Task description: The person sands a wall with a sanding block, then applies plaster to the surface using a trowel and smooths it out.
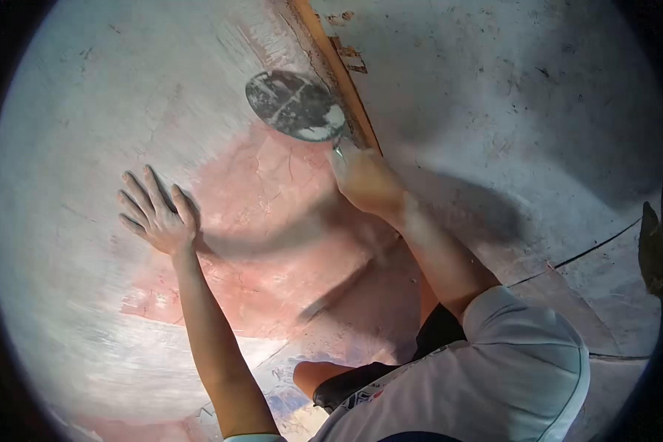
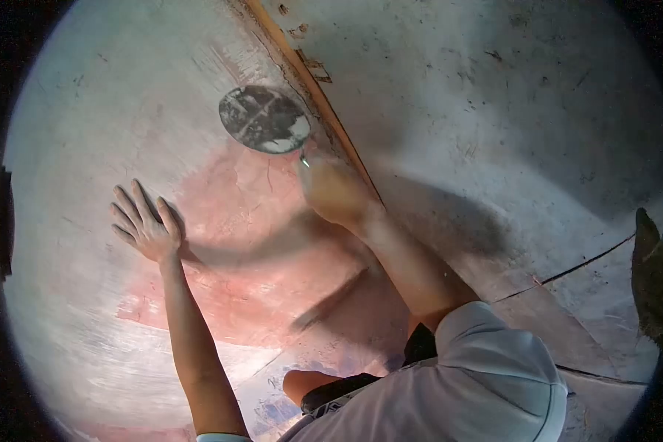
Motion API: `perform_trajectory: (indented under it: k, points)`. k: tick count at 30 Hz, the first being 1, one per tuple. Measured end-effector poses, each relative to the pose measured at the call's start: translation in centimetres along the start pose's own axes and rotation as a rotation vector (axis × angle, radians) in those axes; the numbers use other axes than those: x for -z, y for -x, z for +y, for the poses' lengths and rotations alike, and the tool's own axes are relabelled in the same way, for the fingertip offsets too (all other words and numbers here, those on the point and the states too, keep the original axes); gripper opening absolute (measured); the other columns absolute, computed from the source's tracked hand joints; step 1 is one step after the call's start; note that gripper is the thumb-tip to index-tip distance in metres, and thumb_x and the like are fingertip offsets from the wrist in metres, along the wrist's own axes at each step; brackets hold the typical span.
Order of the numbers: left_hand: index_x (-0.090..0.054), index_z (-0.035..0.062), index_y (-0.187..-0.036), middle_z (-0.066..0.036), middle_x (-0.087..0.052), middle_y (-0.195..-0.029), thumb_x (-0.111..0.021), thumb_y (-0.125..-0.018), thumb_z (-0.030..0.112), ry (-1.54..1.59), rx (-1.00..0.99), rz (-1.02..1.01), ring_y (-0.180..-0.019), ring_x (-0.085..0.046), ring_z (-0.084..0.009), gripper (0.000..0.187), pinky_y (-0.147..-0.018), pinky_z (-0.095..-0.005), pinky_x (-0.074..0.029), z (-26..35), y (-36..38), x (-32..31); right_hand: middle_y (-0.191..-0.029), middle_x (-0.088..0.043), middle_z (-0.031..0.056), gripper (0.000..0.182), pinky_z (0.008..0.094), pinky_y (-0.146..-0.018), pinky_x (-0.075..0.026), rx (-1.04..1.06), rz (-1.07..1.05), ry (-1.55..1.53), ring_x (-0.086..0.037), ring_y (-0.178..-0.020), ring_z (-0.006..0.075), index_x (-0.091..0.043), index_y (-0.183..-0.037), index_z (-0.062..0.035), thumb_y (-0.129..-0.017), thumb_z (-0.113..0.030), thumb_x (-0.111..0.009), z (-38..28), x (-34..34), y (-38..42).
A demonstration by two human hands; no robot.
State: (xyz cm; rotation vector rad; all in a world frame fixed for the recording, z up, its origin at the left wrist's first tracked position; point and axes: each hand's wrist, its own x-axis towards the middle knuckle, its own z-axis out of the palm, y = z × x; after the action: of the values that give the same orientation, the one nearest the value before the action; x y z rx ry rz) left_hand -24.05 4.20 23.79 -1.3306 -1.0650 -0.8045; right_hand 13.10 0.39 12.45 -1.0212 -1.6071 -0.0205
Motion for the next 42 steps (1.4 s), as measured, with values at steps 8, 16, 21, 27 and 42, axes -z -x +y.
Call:
perform_trajectory:
  k: [8, 16, 21, 27, 42]
  points:
    - [-0.050, 0.0257, -0.167, -0.008, -0.035, -0.179, -0.045, -0.111, 0.051, -0.005, -0.002, 0.005, -0.166, -0.028, -0.0357, 0.061, -0.134, -0.0568, -0.002, 0.2, 0.0, 0.2, -0.087, -0.067, 0.0252, 0.017, 0.0566, -0.063, -0.055, 0.070, -0.086, 0.217, -0.069, -0.071, 0.0447, -0.063, -0.103, -0.0021, -0.106, -0.017, -0.054, 0.9, -1.1, -6.3]
    - [-0.042, 0.0305, -0.171, -0.005, -0.028, -0.182, -0.045, -0.111, 0.051, 0.010, 0.010, -0.036, -0.166, -0.026, -0.0377, 0.064, -0.133, -0.0619, -0.007, 0.1, 0.1, 0.4, -0.095, -0.066, 0.0266, 0.025, 0.0600, -0.067, -0.054, -0.014, -0.145, 0.093, -0.068, -0.074, 0.0479, -0.066, -0.107, 0.0009, -0.108, -0.022, -0.055, -1.4, -0.4, -6.0]
    - [-0.047, 0.0296, -0.169, -0.006, -0.032, -0.181, -0.043, -0.110, 0.053, -0.027, 0.021, -0.065, -0.166, -0.028, -0.0370, 0.063, -0.132, -0.0625, -0.006, -0.2, 0.4, 0.0, -0.102, -0.070, 0.0276, 0.026, 0.0611, -0.074, -0.054, 0.087, -0.234, 0.166, -0.068, -0.083, 0.0538, -0.064, -0.109, 0.0002, -0.109, -0.025, -0.056, 0.1, -2.0, -5.2]
    - [-0.035, 0.0359, -0.173, -0.003, -0.018, -0.184, -0.041, -0.110, 0.058, 0.009, 0.005, -0.132, -0.168, -0.016, -0.0403, 0.067, -0.130, -0.0701, -0.002, 0.1, -0.5, 0.6, -0.116, -0.069, 0.0217, 0.039, 0.0502, -0.075, -0.057, 0.339, -0.136, 0.676, -0.070, -0.086, 0.0345, -0.065, -0.142, 0.0001, -0.109, -0.018, -0.055, 3.2, -1.5, 17.4]
    - [-0.039, 0.0326, -0.171, -0.001, -0.027, -0.182, -0.056, -0.103, 0.046, 0.496, -0.836, -0.448, -0.166, -0.027, -0.0293, 0.071, -0.136, -0.0597, -0.011, 16.0, -12.6, -4.6, -0.123, -0.073, 0.0240, 0.056, 0.0546, -0.079, -0.057, -0.436, -0.714, -0.147, -0.072, -0.093, 0.0419, -0.047, -0.162, -0.0084, -0.110, -0.027, -0.056, -1.8, 9.8, 29.7]
